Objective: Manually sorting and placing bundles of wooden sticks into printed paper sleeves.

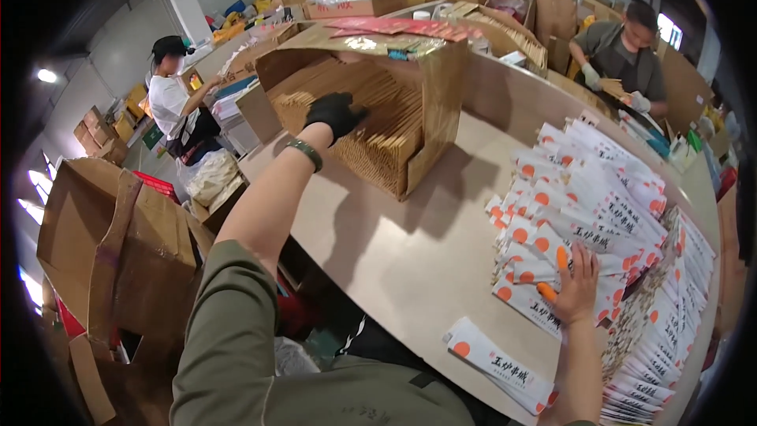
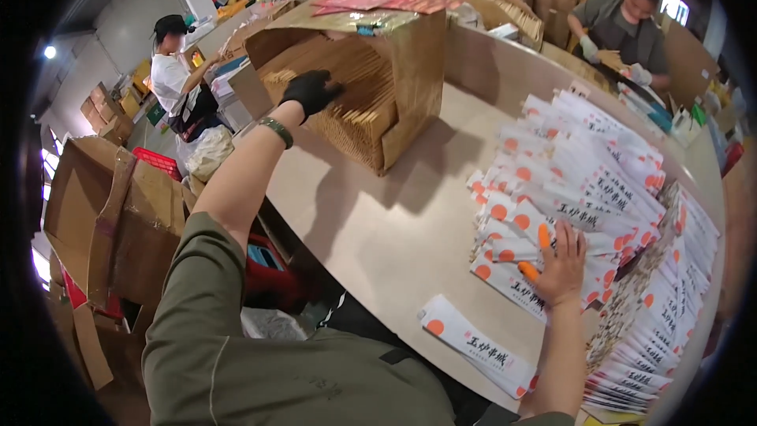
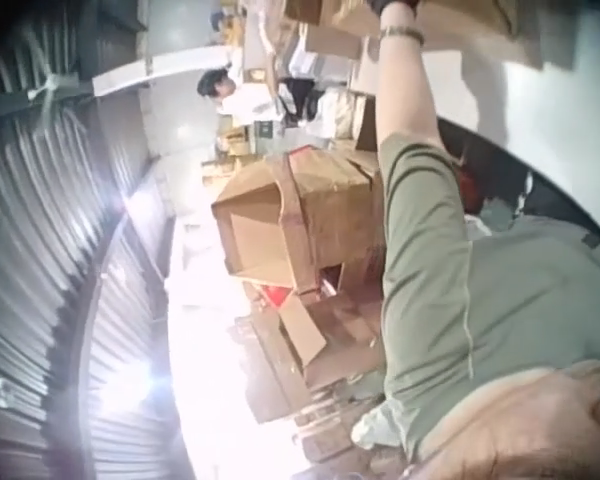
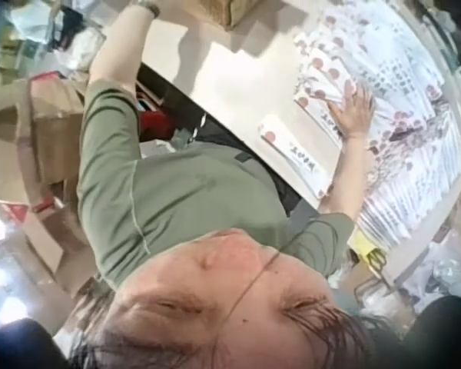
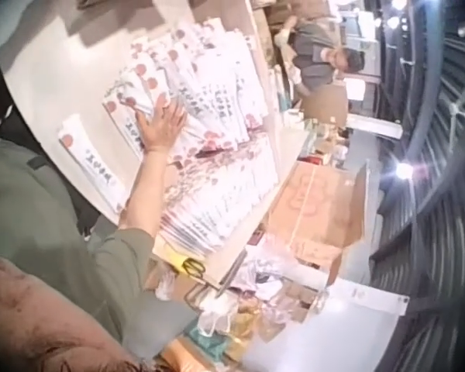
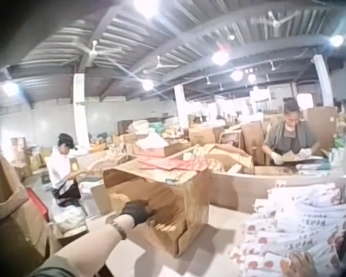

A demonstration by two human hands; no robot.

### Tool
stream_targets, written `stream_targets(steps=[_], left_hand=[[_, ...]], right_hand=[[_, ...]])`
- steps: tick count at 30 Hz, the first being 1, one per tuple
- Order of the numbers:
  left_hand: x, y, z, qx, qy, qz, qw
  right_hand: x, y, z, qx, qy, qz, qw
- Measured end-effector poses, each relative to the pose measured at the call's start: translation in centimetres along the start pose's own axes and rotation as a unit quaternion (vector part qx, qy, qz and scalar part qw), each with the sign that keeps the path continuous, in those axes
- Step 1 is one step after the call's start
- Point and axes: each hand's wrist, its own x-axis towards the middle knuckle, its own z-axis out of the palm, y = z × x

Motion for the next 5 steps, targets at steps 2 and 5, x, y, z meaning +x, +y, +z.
stream_targets(steps=[2, 5], left_hand=[[2.1, 2.6, 0.3, 0.015, -0.014, 0.027, 0.999], [4.8, 6.1, 0.2, 0.064, -0.253, 0.105, 0.960]], right_hand=[[-0.1, 0.0, 0.3, 0.003, 0.020, 0.004, 1.000], [0.3, 0.3, 0.3, 0.003, 0.022, 0.008, 1.000]])
